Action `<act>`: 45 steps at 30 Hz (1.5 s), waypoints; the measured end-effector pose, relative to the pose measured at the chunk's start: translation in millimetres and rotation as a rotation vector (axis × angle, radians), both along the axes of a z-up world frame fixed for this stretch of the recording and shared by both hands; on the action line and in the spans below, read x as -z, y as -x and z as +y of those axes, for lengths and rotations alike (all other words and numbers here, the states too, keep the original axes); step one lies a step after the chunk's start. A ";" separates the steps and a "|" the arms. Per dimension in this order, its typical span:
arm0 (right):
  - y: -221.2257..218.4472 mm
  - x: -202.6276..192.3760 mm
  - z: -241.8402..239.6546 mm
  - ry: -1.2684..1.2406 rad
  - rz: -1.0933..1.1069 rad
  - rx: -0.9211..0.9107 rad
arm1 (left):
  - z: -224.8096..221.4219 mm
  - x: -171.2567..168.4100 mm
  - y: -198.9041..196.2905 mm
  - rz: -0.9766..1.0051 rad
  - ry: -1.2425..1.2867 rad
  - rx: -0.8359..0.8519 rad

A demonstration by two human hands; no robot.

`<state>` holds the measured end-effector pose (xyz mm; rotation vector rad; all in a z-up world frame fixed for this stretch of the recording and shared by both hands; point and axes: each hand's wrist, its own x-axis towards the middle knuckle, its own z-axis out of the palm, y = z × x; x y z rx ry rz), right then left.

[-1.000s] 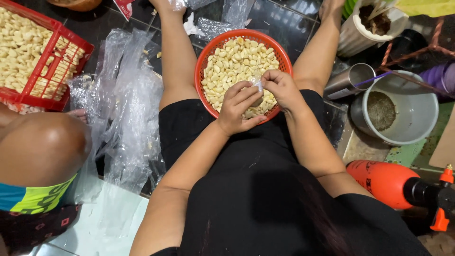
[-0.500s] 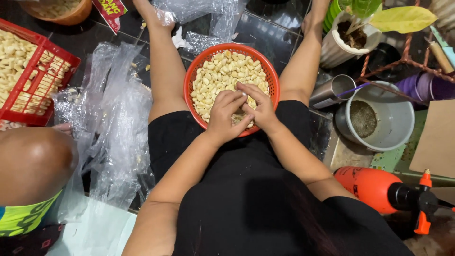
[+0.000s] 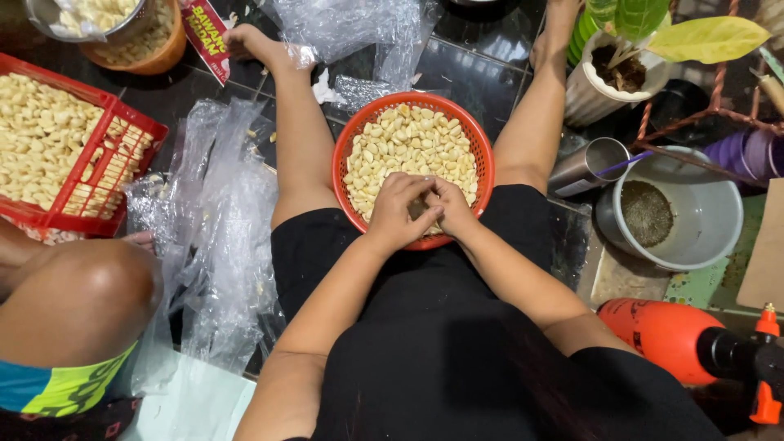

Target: Manually packaging peeled garlic cloves into small plastic bags from a large bowl while sitting on the floor.

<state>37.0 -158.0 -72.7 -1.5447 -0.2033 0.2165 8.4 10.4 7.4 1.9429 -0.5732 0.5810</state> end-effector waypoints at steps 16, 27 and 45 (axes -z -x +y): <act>-250.7 -29.5 -55.0 0.177 -0.037 0.504 | 78.0 116.0 -22.3 0.321 -0.004 -0.401; -286.7 -65.5 -28.0 -0.104 0.068 0.345 | 74.1 116.6 -29.3 0.578 -0.255 -0.322; -427.2 194.5 45.3 1.067 0.026 0.006 | 78.0 139.3 -47.0 0.622 -0.113 -0.301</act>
